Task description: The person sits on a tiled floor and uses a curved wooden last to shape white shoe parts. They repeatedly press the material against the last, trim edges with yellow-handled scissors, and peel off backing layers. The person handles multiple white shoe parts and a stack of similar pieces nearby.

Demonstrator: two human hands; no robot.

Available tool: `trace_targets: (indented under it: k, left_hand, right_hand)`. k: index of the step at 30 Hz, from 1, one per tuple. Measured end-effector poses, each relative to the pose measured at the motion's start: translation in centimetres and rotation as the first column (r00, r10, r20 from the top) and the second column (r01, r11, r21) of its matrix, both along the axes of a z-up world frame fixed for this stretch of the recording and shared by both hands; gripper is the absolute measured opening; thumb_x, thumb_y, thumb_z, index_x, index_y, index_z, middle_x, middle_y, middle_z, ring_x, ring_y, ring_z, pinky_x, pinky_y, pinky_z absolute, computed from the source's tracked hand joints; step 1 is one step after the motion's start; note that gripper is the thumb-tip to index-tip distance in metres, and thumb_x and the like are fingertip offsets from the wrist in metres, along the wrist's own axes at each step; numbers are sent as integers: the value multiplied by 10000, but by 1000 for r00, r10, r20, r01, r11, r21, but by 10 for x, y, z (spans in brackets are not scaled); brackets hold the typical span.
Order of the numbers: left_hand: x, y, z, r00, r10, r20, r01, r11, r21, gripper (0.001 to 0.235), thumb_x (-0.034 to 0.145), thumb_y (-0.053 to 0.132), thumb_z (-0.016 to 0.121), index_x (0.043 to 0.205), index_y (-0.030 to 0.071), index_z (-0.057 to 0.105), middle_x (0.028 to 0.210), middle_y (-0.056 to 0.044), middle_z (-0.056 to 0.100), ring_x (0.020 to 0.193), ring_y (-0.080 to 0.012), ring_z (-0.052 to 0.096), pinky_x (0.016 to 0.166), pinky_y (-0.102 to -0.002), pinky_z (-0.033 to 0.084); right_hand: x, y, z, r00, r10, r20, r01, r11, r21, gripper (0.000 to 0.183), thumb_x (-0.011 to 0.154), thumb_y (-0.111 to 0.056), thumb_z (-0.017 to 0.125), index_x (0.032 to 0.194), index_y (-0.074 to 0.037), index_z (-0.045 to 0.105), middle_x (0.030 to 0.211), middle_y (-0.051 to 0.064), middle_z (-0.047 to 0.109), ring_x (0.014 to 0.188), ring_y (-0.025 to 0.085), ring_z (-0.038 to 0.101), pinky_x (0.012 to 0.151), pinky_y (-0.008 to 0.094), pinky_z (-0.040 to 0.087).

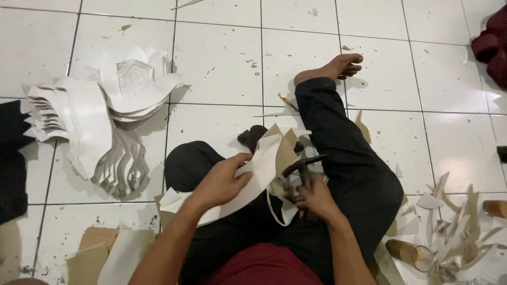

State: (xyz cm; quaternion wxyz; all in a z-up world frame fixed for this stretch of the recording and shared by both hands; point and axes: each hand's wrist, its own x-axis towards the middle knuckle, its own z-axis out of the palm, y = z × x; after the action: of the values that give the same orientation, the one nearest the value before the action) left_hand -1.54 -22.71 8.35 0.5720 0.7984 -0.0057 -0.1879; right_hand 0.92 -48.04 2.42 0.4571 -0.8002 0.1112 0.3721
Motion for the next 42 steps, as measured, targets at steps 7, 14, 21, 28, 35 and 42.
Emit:
trace_targets:
  k: [7,14,21,28,35,42]
  left_hand:
    - [-3,-29,-32,939,303,164,-331,927,179,321,882,349,571,978,45,604,778,-183,653,782,-361,653,644,-410,505]
    - [6,-43,-40,821,346,454,-464,867,179,163,819,152,661,930,53,594,799,-102,585,775,-294,637,631,-341,522]
    - [7,-49,-49,785,346,513,-492,853,177,134,799,95,663,908,60,592,796,-73,536,762,-278,619,622,-331,513]
    - [3,-63,-58,666,307,680,-594,770,233,221,780,-2,608,1001,12,598,794,-106,502,679,-268,546,594,-330,443]
    - [6,-62,-52,631,350,693,-579,806,120,169,750,-49,587,886,34,645,751,-66,483,650,-238,515,593,-310,411]
    - [4,-61,-61,650,377,660,-608,779,153,307,738,-19,639,1039,31,611,774,-71,501,665,-232,522,610,-321,408]
  right_hand:
    - [-22,5,15,813,-218,539,341,930,-139,526,908,-294,491,1282,46,342,1226,390,425,1186,504,397,985,587,339]
    - [-26,9,19,380,112,918,196,960,-198,289,918,-241,573,1051,16,588,752,188,575,738,348,622,574,382,517]
    - [-2,20,-9,-172,704,689,-20,697,-717,306,862,-108,571,1160,-41,569,944,197,570,878,330,619,579,321,522]
    - [-9,35,12,109,493,863,-118,869,-481,338,886,-135,574,1195,1,557,1074,209,566,938,337,597,655,322,545]
    - [-11,45,17,320,293,901,-60,955,-289,416,893,-262,579,1241,-37,540,1037,153,631,907,277,637,683,310,556]
    - [-11,46,23,313,323,893,-98,946,-308,409,883,-198,598,1223,20,534,1032,220,613,898,329,624,711,357,556]
